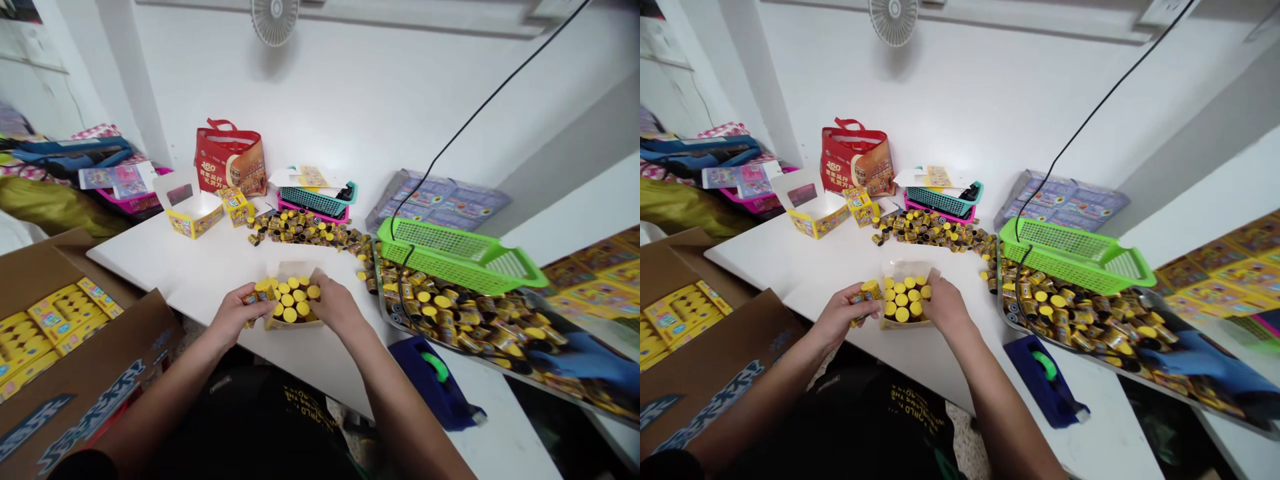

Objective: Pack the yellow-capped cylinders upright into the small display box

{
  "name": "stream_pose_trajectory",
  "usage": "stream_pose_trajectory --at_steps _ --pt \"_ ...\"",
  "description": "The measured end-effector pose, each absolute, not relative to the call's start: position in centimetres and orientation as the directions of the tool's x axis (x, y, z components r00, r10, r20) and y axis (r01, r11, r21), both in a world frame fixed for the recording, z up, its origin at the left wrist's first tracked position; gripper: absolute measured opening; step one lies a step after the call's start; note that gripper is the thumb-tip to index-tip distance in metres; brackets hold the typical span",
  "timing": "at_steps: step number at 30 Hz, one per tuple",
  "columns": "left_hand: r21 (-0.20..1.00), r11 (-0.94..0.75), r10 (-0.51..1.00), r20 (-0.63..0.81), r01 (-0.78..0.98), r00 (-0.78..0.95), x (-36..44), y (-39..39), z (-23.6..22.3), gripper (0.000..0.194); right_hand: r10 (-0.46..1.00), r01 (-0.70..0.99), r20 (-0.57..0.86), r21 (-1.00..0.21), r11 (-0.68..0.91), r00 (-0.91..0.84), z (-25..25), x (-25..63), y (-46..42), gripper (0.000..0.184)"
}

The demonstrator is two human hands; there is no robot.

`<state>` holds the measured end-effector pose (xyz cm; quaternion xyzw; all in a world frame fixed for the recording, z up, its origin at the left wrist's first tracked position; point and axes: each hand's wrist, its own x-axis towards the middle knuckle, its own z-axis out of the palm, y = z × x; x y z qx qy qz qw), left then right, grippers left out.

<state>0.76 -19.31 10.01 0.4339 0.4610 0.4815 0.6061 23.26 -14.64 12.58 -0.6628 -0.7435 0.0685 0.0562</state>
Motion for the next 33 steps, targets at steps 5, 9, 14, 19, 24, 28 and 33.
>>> stream_pose_trajectory --at_steps 5,9,14,19,24,28,33 --pt "0.977 0.149 0.985 -0.133 -0.151 0.106 0.7 -19.3 9.7 0.045 0.989 0.976 -0.012 -0.167 0.142 -0.146 12.0 23.4 -13.9 0.024" --pt "0.976 0.148 0.986 -0.134 -0.161 0.095 0.9 -19.3 9.9 0.047 0.993 0.960 -0.056 -0.267 0.083 -0.102 11.2 23.4 -13.3 0.035" --pt "0.982 0.079 0.993 -0.062 -0.171 0.104 1.4 -19.4 10.3 0.043 0.996 0.929 -0.024 -0.364 0.070 -0.084 10.7 23.8 -13.4 0.035" --pt "0.989 -0.139 0.978 0.130 0.047 0.161 2.6 -19.1 10.9 0.028 0.948 0.672 0.215 -0.669 0.318 -0.234 12.7 23.9 -15.8 0.024" --pt "0.869 -0.327 0.938 0.249 0.373 0.243 4.7 -17.7 12.8 0.011 0.869 0.474 0.273 -0.750 0.461 -0.412 15.4 23.8 -17.0 0.028" --pt "0.933 -0.227 0.967 0.180 0.281 0.181 4.8 -16.5 13.1 0.028 0.949 0.787 0.184 -0.531 0.314 -0.255 15.7 25.4 -16.4 0.011" --pt "1.000 0.004 0.996 -0.006 0.026 0.090 3.4 -16.0 12.3 0.048 0.965 0.962 -0.042 -0.107 0.252 -0.258 14.0 25.2 -16.3 0.017"
